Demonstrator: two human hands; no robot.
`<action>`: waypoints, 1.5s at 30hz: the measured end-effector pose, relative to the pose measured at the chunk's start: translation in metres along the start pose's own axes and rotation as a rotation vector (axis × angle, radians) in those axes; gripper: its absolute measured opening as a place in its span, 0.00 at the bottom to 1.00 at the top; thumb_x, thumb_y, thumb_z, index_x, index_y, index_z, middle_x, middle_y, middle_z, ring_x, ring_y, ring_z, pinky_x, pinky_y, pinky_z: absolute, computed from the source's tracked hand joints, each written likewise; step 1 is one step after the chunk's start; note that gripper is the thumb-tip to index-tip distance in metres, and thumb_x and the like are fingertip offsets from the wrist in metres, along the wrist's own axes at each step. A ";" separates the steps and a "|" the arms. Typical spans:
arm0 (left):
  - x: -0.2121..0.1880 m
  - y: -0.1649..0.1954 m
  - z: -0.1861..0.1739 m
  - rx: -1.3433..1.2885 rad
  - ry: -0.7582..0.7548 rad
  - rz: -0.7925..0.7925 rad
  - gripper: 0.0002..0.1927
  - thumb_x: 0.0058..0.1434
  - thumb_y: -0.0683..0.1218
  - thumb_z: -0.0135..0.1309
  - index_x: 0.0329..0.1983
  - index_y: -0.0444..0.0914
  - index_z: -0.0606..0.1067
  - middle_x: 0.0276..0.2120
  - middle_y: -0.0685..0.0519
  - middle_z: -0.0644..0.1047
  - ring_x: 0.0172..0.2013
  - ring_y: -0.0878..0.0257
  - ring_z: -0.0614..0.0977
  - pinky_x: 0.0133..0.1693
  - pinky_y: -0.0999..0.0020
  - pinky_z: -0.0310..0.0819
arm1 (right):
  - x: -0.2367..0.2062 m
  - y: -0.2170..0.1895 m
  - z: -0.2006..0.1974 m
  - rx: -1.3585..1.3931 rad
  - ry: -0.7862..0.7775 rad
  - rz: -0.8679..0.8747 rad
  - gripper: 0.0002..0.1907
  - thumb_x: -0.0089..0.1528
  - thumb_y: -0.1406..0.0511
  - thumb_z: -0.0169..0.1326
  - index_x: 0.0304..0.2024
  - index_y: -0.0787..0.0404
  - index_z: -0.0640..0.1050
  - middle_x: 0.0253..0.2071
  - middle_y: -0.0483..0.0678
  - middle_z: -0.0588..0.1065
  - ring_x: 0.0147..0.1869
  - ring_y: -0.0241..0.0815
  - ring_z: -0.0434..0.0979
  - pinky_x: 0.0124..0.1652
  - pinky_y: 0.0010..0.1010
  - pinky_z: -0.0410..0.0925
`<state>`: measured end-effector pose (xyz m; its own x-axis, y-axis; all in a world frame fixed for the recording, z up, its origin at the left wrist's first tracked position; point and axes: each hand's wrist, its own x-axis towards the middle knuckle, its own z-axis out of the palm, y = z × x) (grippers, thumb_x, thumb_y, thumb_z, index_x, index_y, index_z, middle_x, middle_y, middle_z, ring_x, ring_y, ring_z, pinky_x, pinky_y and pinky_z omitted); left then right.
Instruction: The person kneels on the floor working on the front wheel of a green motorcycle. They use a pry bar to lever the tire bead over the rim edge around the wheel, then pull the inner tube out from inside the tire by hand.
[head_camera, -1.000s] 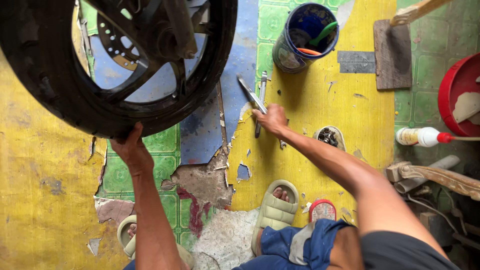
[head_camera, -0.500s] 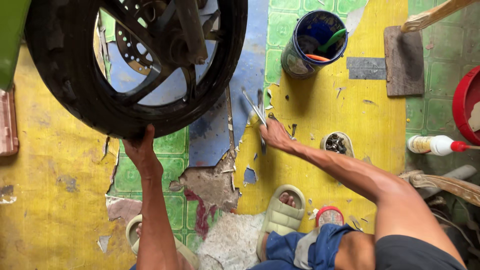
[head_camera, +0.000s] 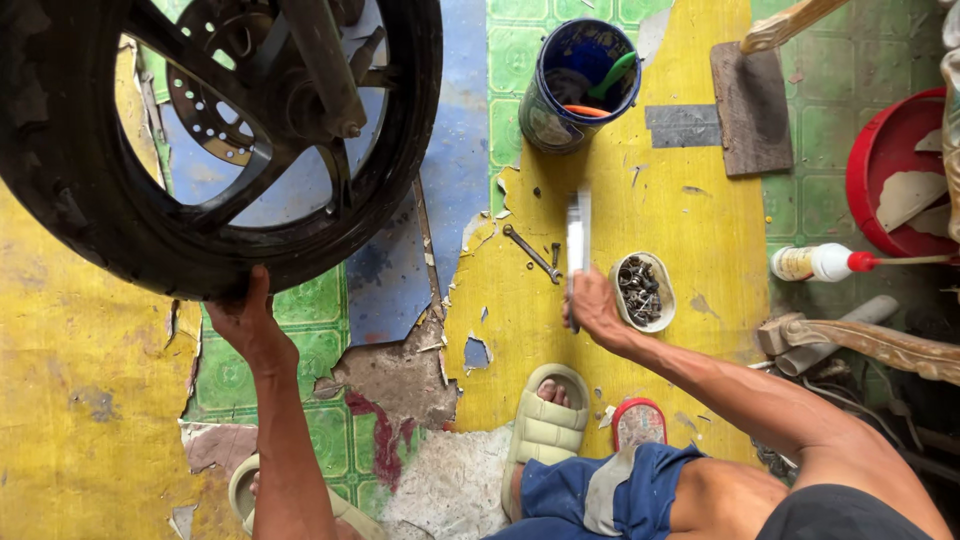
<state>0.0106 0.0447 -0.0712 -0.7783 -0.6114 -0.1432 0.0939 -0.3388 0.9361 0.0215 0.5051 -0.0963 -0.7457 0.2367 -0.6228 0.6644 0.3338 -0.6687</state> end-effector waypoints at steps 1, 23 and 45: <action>0.001 -0.003 -0.001 -0.006 0.006 -0.003 0.27 0.66 0.38 0.61 0.67 0.35 0.66 0.61 0.52 0.73 0.58 0.61 0.76 0.61 0.64 0.74 | 0.003 0.006 -0.005 0.042 0.061 0.050 0.18 0.71 0.62 0.34 0.35 0.66 0.71 0.20 0.50 0.70 0.18 0.43 0.72 0.15 0.38 0.70; 0.027 -0.006 0.135 1.365 -0.457 0.672 0.27 0.68 0.55 0.54 0.58 0.30 0.68 0.50 0.37 0.76 0.53 0.40 0.76 0.60 0.40 0.63 | 0.070 -0.203 0.129 -1.295 0.072 -1.546 0.38 0.58 0.62 0.59 0.70 0.64 0.66 0.72 0.57 0.62 0.80 0.52 0.53 0.72 0.55 0.48; 0.060 -0.026 0.129 1.618 -0.605 0.301 0.31 0.73 0.63 0.44 0.55 0.28 0.69 0.23 0.38 0.78 0.26 0.39 0.80 0.25 0.44 0.70 | 0.073 -0.233 0.152 -1.115 -0.232 -1.551 0.21 0.51 0.57 0.65 0.41 0.60 0.78 0.44 0.48 0.71 0.56 0.46 0.68 0.62 0.42 0.57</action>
<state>-0.1186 0.1094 -0.0628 -0.9880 -0.0578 -0.1432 -0.1001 0.9459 0.3086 -0.1800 0.3060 -0.0483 -0.4823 -0.8728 0.0754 -0.8713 0.4690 -0.1442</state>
